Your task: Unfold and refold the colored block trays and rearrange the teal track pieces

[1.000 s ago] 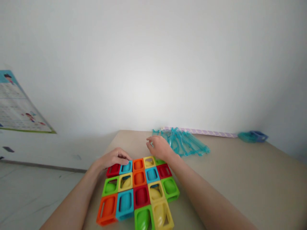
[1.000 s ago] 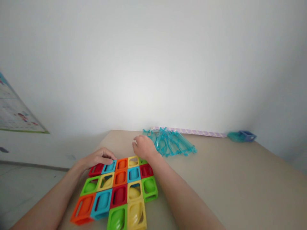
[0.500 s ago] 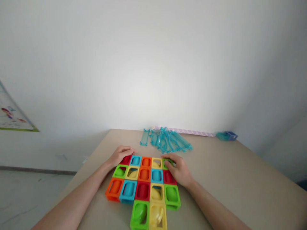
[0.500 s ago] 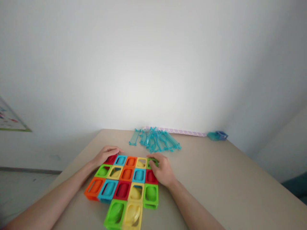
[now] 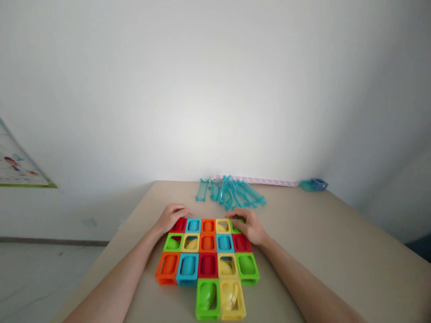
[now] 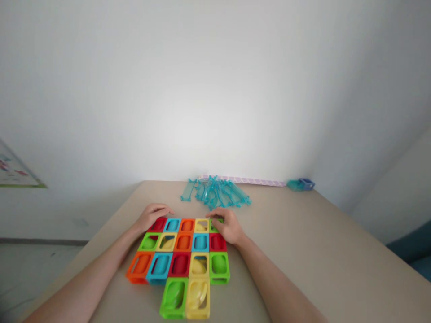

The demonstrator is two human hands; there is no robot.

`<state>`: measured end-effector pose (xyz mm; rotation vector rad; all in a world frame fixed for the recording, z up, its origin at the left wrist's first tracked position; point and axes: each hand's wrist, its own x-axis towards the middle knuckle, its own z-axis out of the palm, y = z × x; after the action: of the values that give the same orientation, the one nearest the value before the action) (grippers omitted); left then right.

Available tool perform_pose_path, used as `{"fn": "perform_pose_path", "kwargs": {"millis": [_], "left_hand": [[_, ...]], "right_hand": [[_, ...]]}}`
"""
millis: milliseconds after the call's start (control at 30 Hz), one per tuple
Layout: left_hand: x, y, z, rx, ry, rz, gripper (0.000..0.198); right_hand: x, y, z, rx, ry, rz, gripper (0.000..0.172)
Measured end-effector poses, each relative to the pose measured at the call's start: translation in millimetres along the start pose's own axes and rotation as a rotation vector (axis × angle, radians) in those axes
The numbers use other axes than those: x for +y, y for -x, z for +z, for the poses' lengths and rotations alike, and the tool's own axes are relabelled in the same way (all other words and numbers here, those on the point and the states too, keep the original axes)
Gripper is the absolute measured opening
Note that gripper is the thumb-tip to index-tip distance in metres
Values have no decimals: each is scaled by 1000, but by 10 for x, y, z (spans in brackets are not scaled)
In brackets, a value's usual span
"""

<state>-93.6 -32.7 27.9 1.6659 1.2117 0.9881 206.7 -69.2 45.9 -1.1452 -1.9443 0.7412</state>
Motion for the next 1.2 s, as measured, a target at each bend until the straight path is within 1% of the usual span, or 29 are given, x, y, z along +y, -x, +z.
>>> {"fn": "perform_pose_path", "kwargs": {"millis": [100, 167, 200, 300, 333, 367, 400, 467, 533, 567, 633, 667, 733, 800, 867, 933, 1067, 1133, 1200], "left_hand": [[92, 36, -13, -62, -55, 8, 33], [173, 65, -28, -61, -157, 69, 33], [218, 85, -33, -39, -229, 129, 32], [364, 160, -11, 88, -437, 336, 30], [410, 187, 15, 114, -487, 379, 29], [452, 212, 51, 114, -525, 400, 28], [488, 234, 94, 84, -552, 403, 28], [536, 263, 188, -41, -600, 370, 30], [552, 268, 261, -151, -630, 308, 33], [548, 263, 282, -173, -629, 279, 34], [519, 241, 288, -158, -577, 226, 34], [494, 225, 275, -133, -519, 196, 33], [428, 184, 234, -65, -322, 102, 31], [346, 137, 186, 10, -58, -18, 31], [266, 93, 146, 46, 132, -99, 33], [209, 61, 121, -5, 196, -123, 33], [186, 47, 104, -191, 159, -82, 28], [199, 51, 99, -229, 115, -47, 26], [212, 56, 92, -240, 83, -27, 27]], "right_hand": [[-12, -1, -17, -15, 28, -12, 28], [-22, -11, -26, -25, 59, -29, 29], [-30, -16, -33, -28, 81, -39, 29], [-88, -24, -55, -22, 150, -62, 32], [-128, -24, -59, -16, 188, -74, 33], [-181, -23, -58, -10, 238, -90, 33], [-247, -24, -49, -4, 300, -110, 32], [-400, -37, -6, -13, 442, -150, 31], [-547, -76, 76, -98, 567, -145, 32], [-604, -106, 129, -160, 611, -124, 31], [-670, -183, 248, -268, 664, -67, 27], [-681, -222, 310, -294, 674, -40, 24], [-673, -283, 423, -287, 680, 0, 20], [-653, -305, 506, -258, 691, 23, 22], [-643, -290, 548, -230, 699, 18, 26], [-642, -259, 555, -213, 701, 0, 27], [-634, -233, 541, -192, 699, -23, 27], [-622, -240, 541, -179, 684, -31, 26], [-615, -246, 538, -147, 655, -37, 22]]}}
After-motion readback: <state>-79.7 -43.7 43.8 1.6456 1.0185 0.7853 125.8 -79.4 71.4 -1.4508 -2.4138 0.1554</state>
